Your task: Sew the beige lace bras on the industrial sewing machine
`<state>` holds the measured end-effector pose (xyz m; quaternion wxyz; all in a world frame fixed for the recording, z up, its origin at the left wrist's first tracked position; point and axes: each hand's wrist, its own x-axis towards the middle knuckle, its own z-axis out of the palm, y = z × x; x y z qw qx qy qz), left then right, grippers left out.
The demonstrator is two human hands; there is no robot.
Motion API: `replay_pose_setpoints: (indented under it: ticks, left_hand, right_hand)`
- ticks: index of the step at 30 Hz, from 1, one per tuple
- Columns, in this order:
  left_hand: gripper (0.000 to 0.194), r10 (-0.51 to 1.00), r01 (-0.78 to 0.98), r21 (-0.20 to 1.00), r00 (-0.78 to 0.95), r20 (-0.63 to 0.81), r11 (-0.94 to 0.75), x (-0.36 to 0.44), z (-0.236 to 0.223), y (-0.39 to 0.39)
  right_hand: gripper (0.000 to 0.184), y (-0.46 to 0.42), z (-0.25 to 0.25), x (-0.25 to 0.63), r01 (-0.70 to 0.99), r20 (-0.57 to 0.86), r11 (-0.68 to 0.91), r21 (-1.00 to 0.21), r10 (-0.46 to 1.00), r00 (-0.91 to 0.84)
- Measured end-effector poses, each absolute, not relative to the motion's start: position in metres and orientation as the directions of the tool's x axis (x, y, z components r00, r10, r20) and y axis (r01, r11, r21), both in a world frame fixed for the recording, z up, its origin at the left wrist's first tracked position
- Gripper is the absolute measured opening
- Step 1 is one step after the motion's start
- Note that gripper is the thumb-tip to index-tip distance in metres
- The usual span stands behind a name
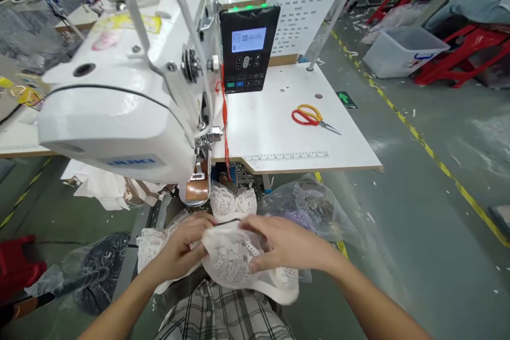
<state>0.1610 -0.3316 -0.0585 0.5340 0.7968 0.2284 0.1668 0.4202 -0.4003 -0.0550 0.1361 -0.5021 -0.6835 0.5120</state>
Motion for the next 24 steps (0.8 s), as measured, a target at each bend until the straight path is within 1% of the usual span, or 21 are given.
replay_pose_setpoints:
  ticks: [1, 2, 3, 4, 6, 7, 8, 9, 10, 12, 14, 17, 18, 19, 22, 23, 24]
  left_hand:
    - [0.023, 0.5, 0.168, 0.898, 0.864, 0.065, -0.406, 0.166, -0.05, -0.334]
    - [0.024, 0.47, 0.167, 0.879, 0.88, 0.071, -0.446, 0.17, -0.042, -0.336]
    - [0.026, 0.458, 0.185, 0.867, 0.887, 0.055, -0.463, 0.172, -0.037, -0.337]
    - [0.027, 0.468, 0.218, 0.854, 0.883, 0.034, -0.473, 0.173, -0.032, -0.338]
    - [0.031, 0.557, 0.331, 0.81, 0.83, -0.007, -0.484, 0.172, -0.026, -0.334]
    - [0.033, 0.618, 0.405, 0.779, 0.786, -0.029, -0.479, 0.169, -0.023, -0.329]
    - [0.037, 0.675, 0.477, 0.751, 0.736, -0.058, -0.456, 0.165, -0.019, -0.323]
    - [0.039, 0.721, 0.54, 0.734, 0.685, -0.101, -0.41, 0.162, -0.016, -0.315]
    - [0.041, 0.757, 0.587, 0.731, 0.636, -0.151, -0.347, 0.158, -0.012, -0.308]
    - [0.039, 0.802, 0.626, 0.752, 0.549, -0.235, -0.208, 0.154, -0.007, -0.292]
    - [0.04, 0.856, 0.643, 0.761, 0.442, -0.268, -0.094, 0.153, -0.006, -0.279]
    - [0.052, 0.923, 0.693, 0.72, 0.269, -0.274, 0.012, 0.155, -0.012, -0.269]
    - [0.051, 0.936, 0.693, 0.72, 0.251, -0.247, 0.004, 0.156, -0.015, -0.267]
    - [0.046, 0.944, 0.68, 0.732, 0.259, -0.205, -0.028, 0.157, -0.016, -0.265]
    - [0.016, 0.943, 0.577, 0.798, 0.331, -0.036, -0.172, 0.161, -0.018, -0.26]
    - [0.01, 0.937, 0.545, 0.814, 0.348, -0.002, -0.201, 0.163, -0.017, -0.259]
    - [0.01, 0.933, 0.521, 0.825, 0.36, 0.018, -0.217, 0.164, -0.017, -0.258]
  right_hand:
    - [0.084, -0.398, -0.054, 0.418, 0.568, -0.286, -0.033, -0.822, 0.887, -0.362]
    - [0.101, -0.396, -0.053, 0.414, 0.553, -0.233, -0.022, -0.833, 0.921, -0.313]
    - [0.105, -0.393, -0.053, 0.408, 0.509, -0.189, 0.002, -0.861, 0.927, -0.323]
    - [0.094, -0.389, -0.052, 0.402, 0.446, -0.157, 0.029, -0.895, 0.914, -0.374]
    - [0.05, -0.382, -0.052, 0.388, 0.33, -0.111, 0.045, -0.943, 0.892, -0.438]
    - [0.036, -0.378, -0.052, 0.383, 0.297, -0.098, 0.034, -0.954, 0.903, -0.418]
    - [0.036, -0.373, -0.053, 0.378, 0.281, -0.091, 0.018, -0.959, 0.924, -0.37]
    - [0.04, -0.368, -0.054, 0.375, 0.276, -0.087, 0.002, -0.961, 0.947, -0.31]
    - [0.043, -0.362, -0.055, 0.374, 0.277, -0.084, -0.01, -0.961, 0.963, -0.258]
    - [0.046, -0.349, -0.056, 0.373, 0.297, -0.103, -0.04, -0.954, 0.974, -0.2]
    - [0.048, -0.335, -0.058, 0.374, 0.308, -0.145, -0.088, -0.947, 0.976, -0.164]
    - [0.046, -0.318, -0.06, 0.376, 0.275, -0.208, -0.166, -0.947, 0.969, -0.134]
    - [0.045, -0.313, -0.06, 0.376, 0.264, -0.215, -0.176, -0.948, 0.969, -0.124]
    - [0.043, -0.31, -0.06, 0.377, 0.261, -0.212, -0.177, -0.949, 0.971, -0.111]
    - [0.038, -0.304, -0.059, 0.379, 0.271, -0.18, -0.155, -0.95, 0.981, -0.071]
    - [0.036, -0.303, -0.059, 0.38, 0.271, -0.172, -0.147, -0.951, 0.983, -0.07]
    - [0.035, -0.302, -0.06, 0.381, 0.267, -0.165, -0.14, -0.953, 0.983, -0.074]
